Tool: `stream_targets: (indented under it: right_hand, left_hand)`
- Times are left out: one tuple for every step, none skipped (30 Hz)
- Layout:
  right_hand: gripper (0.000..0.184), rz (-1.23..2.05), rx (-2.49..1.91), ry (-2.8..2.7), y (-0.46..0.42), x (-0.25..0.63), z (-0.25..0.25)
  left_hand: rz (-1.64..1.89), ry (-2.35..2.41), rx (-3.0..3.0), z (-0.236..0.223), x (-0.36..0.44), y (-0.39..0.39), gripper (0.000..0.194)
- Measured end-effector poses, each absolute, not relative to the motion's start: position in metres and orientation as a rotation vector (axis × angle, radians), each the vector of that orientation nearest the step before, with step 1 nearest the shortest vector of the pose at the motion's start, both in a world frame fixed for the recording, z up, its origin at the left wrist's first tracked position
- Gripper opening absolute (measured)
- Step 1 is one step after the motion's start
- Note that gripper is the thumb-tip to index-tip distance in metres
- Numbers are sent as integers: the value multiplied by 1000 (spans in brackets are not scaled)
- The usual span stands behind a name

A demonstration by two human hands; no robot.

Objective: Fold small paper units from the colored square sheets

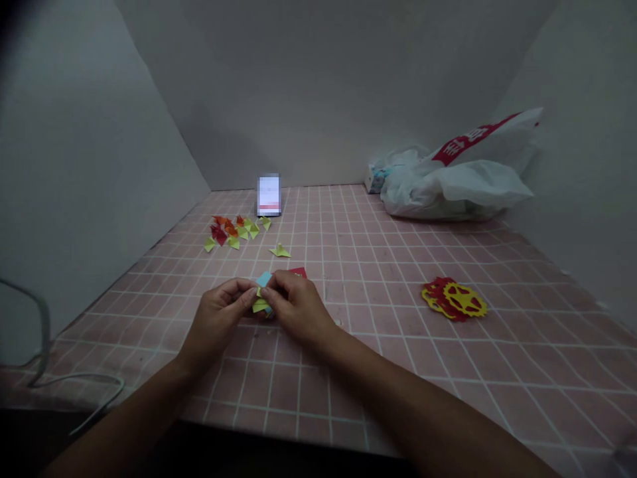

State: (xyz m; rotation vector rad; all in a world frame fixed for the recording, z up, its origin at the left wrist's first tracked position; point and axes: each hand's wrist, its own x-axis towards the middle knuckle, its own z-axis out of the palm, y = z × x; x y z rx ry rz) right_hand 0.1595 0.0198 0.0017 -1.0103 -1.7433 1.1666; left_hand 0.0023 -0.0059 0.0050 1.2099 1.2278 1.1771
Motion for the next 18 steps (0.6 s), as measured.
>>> stream_targets:
  right_hand:
    - [19, 1146, -1015, -1757, 19, 160, 2]
    - [19, 1126, -1018, -1772, 19, 159, 2]
    - [19, 1104, -1020, -1787, 18, 159, 2]
    - [19, 1081, -1020, -1802, 17, 159, 2]
    - [19, 1056, -1020, -1816, 17, 159, 2]
    - [19, 1031, -1020, -1829, 16, 159, 2]
    - [19, 1007, -1020, -1839, 16, 159, 1]
    - [19, 985, -1018, -1848, 15, 158, 0]
    - [19, 966, -1016, -1856, 15, 158, 0]
    - [19, 949, -1015, -1863, 15, 158, -1]
    - [19, 936, -1013, -1867, 15, 157, -1]
    - [19, 930, -1012, -1869, 16, 157, -2]
    - [19, 933, -1012, -1868, 16, 157, -2]
    - [19, 943, -1013, -1866, 16, 157, -2]
    - [19, 958, -1014, -1862, 16, 157, -2]
    - [19, 977, -1016, -1857, 17, 157, -2]
    - [19, 993, -1020, -1852, 17, 157, -2]
    - [19, 1004, -1024, -1846, 17, 158, -2]
  left_hand:
    - [1177, 1228, 1212, 5, 3, -6, 19]
    - [1174, 1230, 1215, 6, 3, -6, 19]
    - [1171, 1234, 1219, 6, 3, -6, 19]
    - [1168, 1239, 1224, 7, 4, -6, 19]
    - [1168, 1246, 1228, 8, 4, -7, 19]
    - [1170, 1253, 1231, 8, 4, -7, 19]
    - [1174, 1260, 1232, 8, 5, -7, 19]
    - [1176, 1266, 1230, 9, 5, -8, 19]
    - [1177, 1270, 1230, 9, 5, -8, 19]
    - [1176, 1273, 1233, 9, 5, -8, 19]
    - [1176, 1274, 1239, 9, 5, -8, 19]
    - [1178, 1274, 1248, 9, 6, -8, 19]
    - [1184, 1275, 1260, 9, 6, -8, 18]
    - [1195, 1276, 1273, 10, 7, -8, 16]
    - [1210, 1278, 1283, 10, 7, -7, 15]
    - [1223, 1279, 1291, 11, 8, -7, 13]
    - [1232, 1280, 1298, 11, 8, -7, 12]
    - [1235, 1280, 1302, 12, 8, -7, 11]
